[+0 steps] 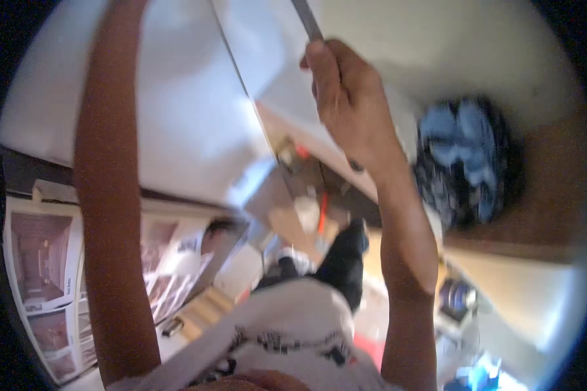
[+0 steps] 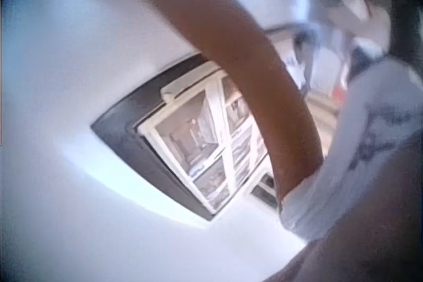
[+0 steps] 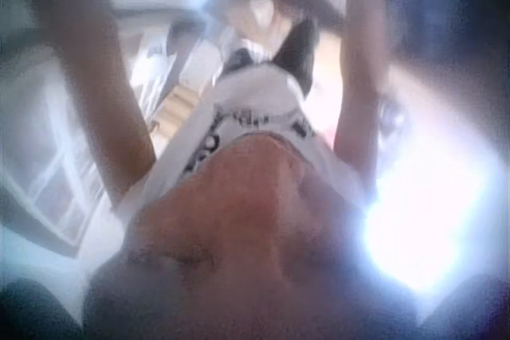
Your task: The person uses a screwdriver to tighten screws on a white wall cabinet, then wipes the cabinet surface with a cloth. The person works on the upper cabinet while standing in a room under renovation.
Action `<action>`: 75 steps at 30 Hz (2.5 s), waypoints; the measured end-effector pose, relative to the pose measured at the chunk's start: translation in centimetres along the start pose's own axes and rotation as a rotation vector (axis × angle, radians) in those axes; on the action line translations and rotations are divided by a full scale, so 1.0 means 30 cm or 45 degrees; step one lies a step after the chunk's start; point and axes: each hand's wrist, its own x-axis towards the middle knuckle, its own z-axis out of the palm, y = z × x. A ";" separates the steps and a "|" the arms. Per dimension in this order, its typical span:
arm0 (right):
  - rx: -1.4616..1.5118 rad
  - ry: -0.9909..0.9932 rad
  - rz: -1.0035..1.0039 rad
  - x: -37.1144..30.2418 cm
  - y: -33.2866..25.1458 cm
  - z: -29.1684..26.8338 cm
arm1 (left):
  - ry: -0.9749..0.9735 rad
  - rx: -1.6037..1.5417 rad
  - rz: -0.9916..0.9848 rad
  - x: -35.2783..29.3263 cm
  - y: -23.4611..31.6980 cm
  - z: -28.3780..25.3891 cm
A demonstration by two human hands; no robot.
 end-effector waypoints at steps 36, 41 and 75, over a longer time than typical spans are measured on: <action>-0.324 0.069 -0.399 0.557 -0.034 0.160 | 0.327 0.172 -0.134 -0.181 0.515 0.152; -0.351 0.172 -0.405 0.563 -0.024 0.200 | 0.319 0.106 -0.206 -0.164 0.489 0.145; -0.289 0.017 -0.305 0.264 0.063 -0.042 | 0.220 0.436 0.123 -0.187 0.481 -0.022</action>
